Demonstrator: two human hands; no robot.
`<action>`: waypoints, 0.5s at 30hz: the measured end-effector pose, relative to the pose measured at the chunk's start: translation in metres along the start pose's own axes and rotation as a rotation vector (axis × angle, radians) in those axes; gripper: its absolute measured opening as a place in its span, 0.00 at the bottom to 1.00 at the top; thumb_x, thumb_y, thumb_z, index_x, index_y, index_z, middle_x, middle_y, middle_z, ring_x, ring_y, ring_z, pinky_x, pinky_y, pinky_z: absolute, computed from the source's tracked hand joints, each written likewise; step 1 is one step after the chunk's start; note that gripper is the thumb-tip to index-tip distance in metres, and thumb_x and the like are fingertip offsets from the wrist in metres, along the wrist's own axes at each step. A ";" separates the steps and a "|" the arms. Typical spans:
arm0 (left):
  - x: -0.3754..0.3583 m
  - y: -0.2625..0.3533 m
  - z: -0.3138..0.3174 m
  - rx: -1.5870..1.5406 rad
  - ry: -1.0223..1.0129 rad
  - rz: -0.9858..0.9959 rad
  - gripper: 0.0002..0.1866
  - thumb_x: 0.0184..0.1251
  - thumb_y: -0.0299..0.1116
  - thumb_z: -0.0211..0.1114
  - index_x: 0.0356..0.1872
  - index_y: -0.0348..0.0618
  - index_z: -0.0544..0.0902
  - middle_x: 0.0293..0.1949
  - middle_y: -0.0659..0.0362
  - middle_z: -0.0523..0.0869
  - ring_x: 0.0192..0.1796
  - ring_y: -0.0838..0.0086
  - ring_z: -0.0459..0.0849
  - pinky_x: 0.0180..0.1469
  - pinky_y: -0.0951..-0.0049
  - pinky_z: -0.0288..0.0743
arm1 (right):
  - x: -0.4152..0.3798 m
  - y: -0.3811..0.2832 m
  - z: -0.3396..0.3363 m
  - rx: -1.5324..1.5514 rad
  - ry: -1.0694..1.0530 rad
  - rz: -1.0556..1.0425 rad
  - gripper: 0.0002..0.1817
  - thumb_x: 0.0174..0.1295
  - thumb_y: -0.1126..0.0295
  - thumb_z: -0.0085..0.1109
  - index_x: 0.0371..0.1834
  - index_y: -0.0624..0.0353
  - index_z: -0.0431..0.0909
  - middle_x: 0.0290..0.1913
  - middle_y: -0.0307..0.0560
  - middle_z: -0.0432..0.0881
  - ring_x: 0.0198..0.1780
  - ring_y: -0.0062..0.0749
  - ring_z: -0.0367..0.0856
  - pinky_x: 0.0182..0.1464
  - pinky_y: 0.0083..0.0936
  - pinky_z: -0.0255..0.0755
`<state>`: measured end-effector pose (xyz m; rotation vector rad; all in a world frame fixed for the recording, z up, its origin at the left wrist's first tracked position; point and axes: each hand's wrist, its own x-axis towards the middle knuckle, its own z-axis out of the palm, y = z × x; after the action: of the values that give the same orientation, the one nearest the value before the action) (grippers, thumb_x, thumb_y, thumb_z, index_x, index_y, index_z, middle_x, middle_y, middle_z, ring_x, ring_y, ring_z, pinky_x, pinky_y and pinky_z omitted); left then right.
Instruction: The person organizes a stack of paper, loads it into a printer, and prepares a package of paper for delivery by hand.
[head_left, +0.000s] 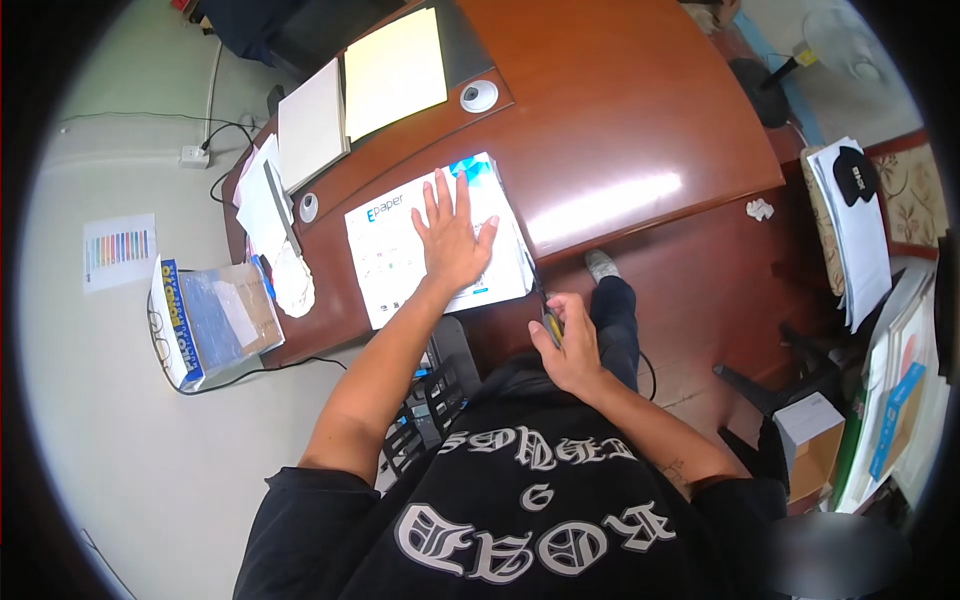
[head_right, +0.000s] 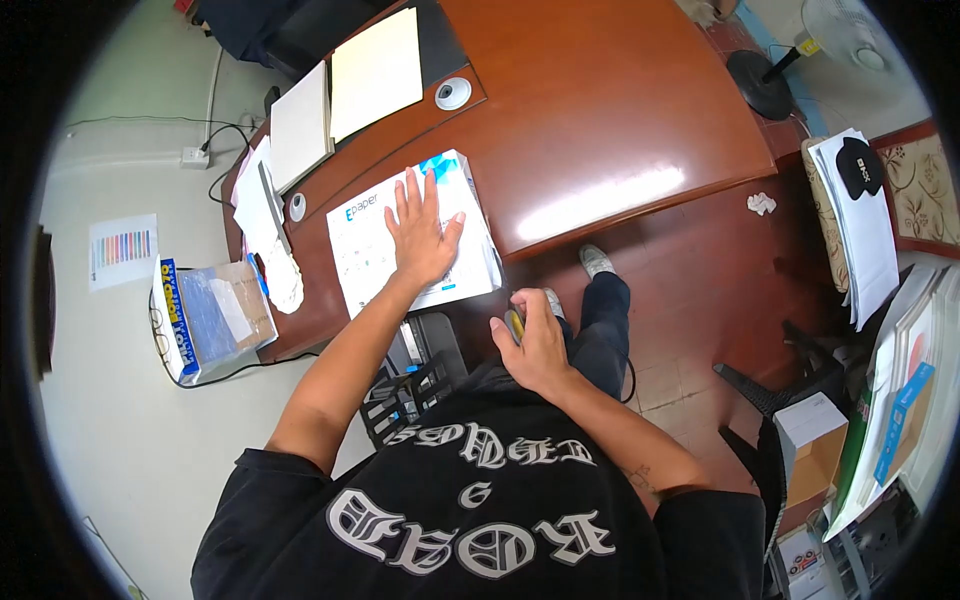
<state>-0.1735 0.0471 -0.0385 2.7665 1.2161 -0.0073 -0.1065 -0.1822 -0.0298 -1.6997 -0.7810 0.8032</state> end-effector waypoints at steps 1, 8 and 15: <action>0.000 0.000 0.000 0.008 -0.001 0.006 0.43 0.69 0.55 0.52 0.78 0.47 0.48 0.79 0.45 0.39 0.79 0.44 0.36 0.72 0.34 0.32 | 0.000 -0.001 0.001 0.003 0.002 0.003 0.23 0.59 0.67 0.64 0.52 0.65 0.66 0.44 0.61 0.75 0.45 0.52 0.77 0.49 0.39 0.72; -0.001 0.001 0.000 0.033 0.023 0.017 0.42 0.69 0.55 0.51 0.78 0.45 0.49 0.78 0.42 0.41 0.79 0.43 0.39 0.72 0.33 0.33 | 0.025 -0.003 0.015 0.014 0.054 -0.033 0.23 0.59 0.67 0.64 0.52 0.65 0.67 0.45 0.61 0.76 0.46 0.52 0.78 0.50 0.39 0.72; -0.001 0.003 -0.005 0.014 0.009 0.013 0.42 0.68 0.53 0.52 0.77 0.42 0.50 0.78 0.41 0.42 0.79 0.42 0.38 0.72 0.34 0.32 | 0.053 -0.007 0.029 -0.157 0.128 -0.135 0.22 0.57 0.66 0.64 0.51 0.64 0.68 0.44 0.61 0.77 0.48 0.57 0.77 0.49 0.44 0.71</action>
<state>-0.1717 0.0447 -0.0336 2.7895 1.2047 -0.0023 -0.1017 -0.1220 -0.0372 -1.7962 -0.8790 0.5470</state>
